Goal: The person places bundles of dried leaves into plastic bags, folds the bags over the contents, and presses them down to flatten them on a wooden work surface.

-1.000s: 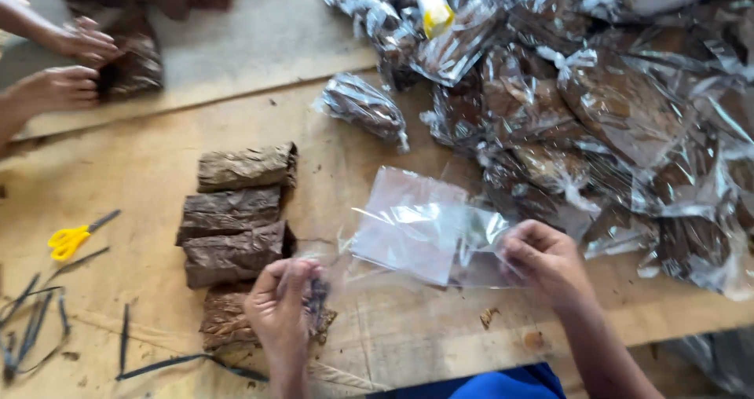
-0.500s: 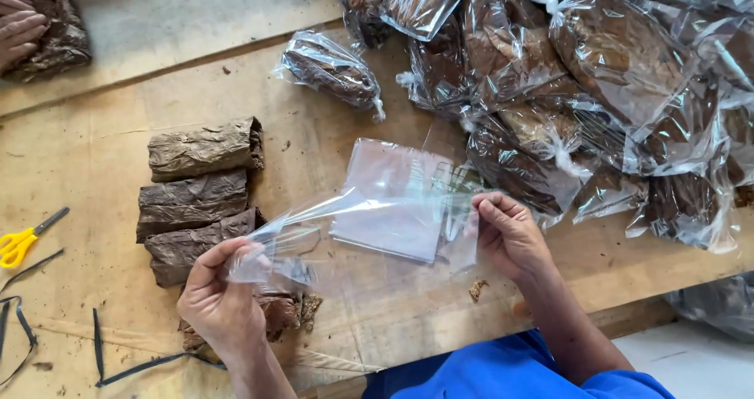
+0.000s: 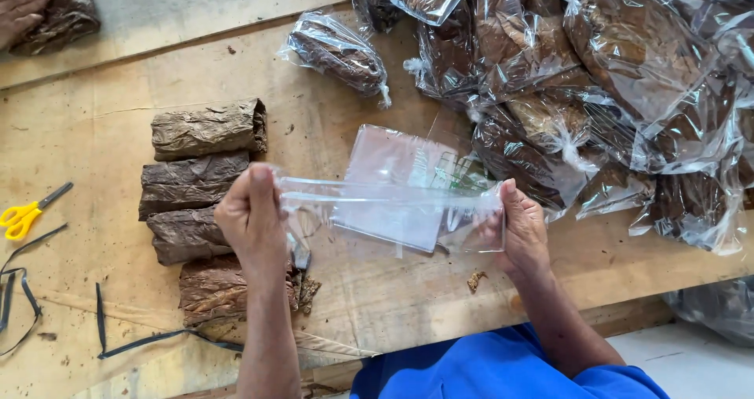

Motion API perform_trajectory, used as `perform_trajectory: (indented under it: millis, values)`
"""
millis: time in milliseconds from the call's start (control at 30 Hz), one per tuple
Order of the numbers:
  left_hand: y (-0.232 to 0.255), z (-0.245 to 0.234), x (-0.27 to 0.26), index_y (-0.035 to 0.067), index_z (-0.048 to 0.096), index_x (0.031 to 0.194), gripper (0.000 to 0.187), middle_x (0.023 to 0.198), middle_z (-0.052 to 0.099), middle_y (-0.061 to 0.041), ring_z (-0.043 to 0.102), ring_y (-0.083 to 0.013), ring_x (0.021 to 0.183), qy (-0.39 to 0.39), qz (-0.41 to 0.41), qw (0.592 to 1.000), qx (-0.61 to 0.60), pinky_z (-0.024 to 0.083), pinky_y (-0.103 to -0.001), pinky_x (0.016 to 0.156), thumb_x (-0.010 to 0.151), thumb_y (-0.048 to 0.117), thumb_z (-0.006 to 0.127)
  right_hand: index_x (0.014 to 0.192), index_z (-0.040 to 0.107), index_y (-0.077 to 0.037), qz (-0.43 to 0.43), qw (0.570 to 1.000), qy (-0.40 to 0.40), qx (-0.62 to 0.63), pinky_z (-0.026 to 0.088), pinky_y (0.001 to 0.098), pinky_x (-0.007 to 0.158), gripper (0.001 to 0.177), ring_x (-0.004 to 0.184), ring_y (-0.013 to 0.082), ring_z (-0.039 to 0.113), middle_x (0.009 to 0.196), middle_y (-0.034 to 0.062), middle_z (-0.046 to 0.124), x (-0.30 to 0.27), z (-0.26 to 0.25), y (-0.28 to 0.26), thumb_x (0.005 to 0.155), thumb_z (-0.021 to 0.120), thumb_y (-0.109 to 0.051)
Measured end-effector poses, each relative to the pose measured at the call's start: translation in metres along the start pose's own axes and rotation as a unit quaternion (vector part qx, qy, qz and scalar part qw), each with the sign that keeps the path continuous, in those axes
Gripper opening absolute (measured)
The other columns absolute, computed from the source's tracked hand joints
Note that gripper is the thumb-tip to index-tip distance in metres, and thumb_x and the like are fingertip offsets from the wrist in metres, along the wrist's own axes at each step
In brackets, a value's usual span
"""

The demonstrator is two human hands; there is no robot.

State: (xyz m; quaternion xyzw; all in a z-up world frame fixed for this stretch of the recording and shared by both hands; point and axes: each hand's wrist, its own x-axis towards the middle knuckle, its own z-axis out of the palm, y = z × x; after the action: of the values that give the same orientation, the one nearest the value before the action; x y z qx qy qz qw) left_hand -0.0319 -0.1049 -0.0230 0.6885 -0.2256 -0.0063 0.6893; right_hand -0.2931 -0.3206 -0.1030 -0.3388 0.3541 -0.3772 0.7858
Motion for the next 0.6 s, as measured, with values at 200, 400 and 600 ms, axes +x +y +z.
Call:
perform_trajectory:
  millis: [200, 400, 600]
  values:
    - [0.050, 0.027, 0.023, -0.005, 0.072, 0.105, 0.025, 0.069, 0.065, -0.009, 0.051, -0.0041, 0.042, -0.047, -0.035, 0.998, -0.038, 0.044, -0.018, 0.041, 0.096, 0.018, 0.079, 0.108, 0.063, 0.002, -0.035, 0.999, -0.033, 0.018, 0.065, 0.0319, 0.077, 0.013, 0.083, 0.0203, 0.077, 0.091, 0.0120, 0.072, 0.008, -0.018, -0.012, 0.100, 0.068, -0.007]
    - [0.006, 0.016, 0.042, 0.005, 0.067, 0.081, 0.035, 0.057, 0.049, -0.003, 0.039, -0.0056, 0.050, -0.058, 0.038, 0.995, 0.077, 0.036, -0.023, 0.050, 0.112, 0.019, 0.071, 0.091, 0.061, 0.006, -0.071, 0.996, -0.038, 0.029, 0.068, 0.0349, 0.070, 0.014, 0.078, 0.0273, 0.078, 0.082, 0.0198, 0.071, -0.004, -0.015, -0.013, 0.089, 0.071, 0.015]
    - [0.049, 0.040, 0.068, -0.001, 0.070, 0.096, 0.044, 0.059, 0.054, -0.007, 0.050, -0.0095, 0.048, -0.101, 0.122, 0.986, 0.056, 0.043, -0.024, 0.052, 0.118, 0.034, 0.056, 0.079, 0.058, 0.007, -0.115, 0.992, -0.051, 0.032, 0.064, 0.0352, 0.058, 0.025, 0.065, 0.0236, 0.072, 0.069, 0.0194, 0.065, -0.014, 0.000, -0.007, 0.074, 0.080, 0.019]
